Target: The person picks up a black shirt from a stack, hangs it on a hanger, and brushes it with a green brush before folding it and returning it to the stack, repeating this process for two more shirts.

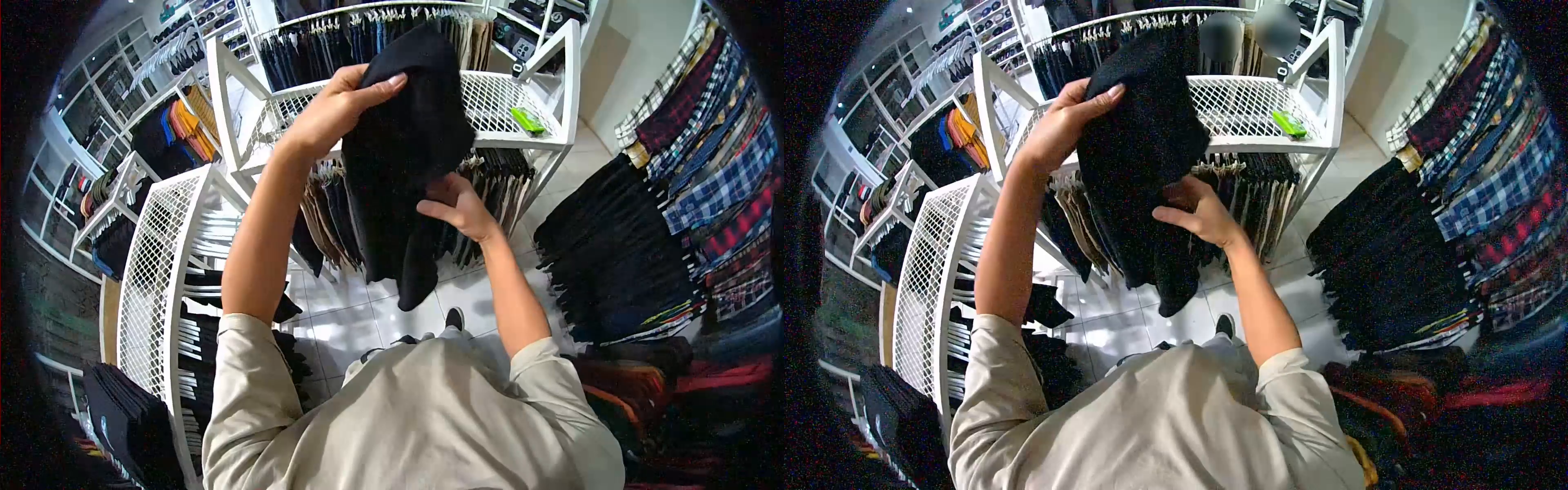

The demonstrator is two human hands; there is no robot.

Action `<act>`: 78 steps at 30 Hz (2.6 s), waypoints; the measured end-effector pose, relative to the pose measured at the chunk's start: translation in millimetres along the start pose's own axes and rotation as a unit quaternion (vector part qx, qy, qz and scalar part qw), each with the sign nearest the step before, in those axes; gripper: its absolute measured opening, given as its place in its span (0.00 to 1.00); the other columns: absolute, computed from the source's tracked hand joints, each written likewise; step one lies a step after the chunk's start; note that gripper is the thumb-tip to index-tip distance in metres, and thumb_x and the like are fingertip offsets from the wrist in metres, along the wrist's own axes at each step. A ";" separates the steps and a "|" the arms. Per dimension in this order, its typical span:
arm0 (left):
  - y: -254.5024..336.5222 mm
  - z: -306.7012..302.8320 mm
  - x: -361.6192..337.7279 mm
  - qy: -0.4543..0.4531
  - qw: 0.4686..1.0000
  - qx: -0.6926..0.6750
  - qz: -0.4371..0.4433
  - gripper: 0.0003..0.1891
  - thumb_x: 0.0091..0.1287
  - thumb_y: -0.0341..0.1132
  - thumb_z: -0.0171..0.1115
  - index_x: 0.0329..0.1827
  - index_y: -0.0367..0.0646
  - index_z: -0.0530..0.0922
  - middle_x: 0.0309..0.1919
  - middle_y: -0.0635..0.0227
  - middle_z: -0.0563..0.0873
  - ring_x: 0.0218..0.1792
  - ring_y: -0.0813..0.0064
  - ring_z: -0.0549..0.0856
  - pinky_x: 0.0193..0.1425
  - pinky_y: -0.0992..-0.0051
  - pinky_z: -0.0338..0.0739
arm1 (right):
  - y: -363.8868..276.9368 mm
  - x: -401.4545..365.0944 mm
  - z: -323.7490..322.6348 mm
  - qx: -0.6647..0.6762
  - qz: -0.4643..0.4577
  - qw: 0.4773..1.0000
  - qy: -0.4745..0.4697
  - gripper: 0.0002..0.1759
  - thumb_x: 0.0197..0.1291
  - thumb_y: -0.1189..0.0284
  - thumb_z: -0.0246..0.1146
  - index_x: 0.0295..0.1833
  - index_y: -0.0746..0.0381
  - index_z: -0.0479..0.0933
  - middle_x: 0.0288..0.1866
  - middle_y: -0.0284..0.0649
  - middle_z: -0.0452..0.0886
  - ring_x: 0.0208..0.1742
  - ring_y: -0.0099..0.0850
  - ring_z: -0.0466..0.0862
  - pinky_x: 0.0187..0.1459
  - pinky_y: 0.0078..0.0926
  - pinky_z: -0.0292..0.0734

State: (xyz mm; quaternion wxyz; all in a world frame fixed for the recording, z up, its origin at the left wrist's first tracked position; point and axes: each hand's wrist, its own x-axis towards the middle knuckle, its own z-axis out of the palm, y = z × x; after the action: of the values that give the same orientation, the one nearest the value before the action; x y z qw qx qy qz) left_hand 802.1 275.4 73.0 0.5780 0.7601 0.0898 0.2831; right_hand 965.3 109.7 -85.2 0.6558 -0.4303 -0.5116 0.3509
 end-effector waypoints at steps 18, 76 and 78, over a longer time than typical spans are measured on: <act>18.2 -177.7 -13.2 0.234 0.971 0.009 0.044 0.25 0.70 0.48 0.70 0.60 0.37 0.79 0.49 0.62 0.87 0.46 0.69 0.87 0.54 0.70 0.82 | 145.0 -44.9 -41.8 -0.356 0.172 0.914 -0.089 0.30 0.51 0.63 0.79 0.55 0.72 0.84 0.45 0.47 0.90 0.46 0.28 0.88 0.53 0.30 0.81; -205.0 -451.4 365.9 0.365 0.777 0.512 -0.025 0.31 0.70 0.59 0.66 0.43 0.32 0.88 0.32 0.49 0.90 0.35 0.69 0.88 0.44 0.63 0.80 | 69.6 469.2 -411.1 -0.403 0.029 0.851 0.334 0.19 0.71 0.58 0.67 0.45 0.67 0.84 0.39 0.37 0.87 0.41 0.26 0.81 0.49 0.29 0.76; -285.8 -450.2 362.8 0.349 0.818 0.456 -0.041 0.29 0.71 0.56 0.67 0.41 0.31 0.86 0.26 0.64 0.85 0.32 0.77 0.80 0.41 0.67 0.77 | 135.5 468.0 -423.1 -0.454 0.059 0.830 0.317 0.20 0.71 0.57 0.66 0.45 0.67 0.84 0.40 0.42 0.89 0.43 0.28 0.85 0.50 0.28 0.77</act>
State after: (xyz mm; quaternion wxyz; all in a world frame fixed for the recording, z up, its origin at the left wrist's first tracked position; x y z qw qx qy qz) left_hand 914.9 906.5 3.0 0.1066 0.7824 0.4357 0.4320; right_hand 1482.0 496.2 -82.6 0.4908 -0.7965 -0.3510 -0.0389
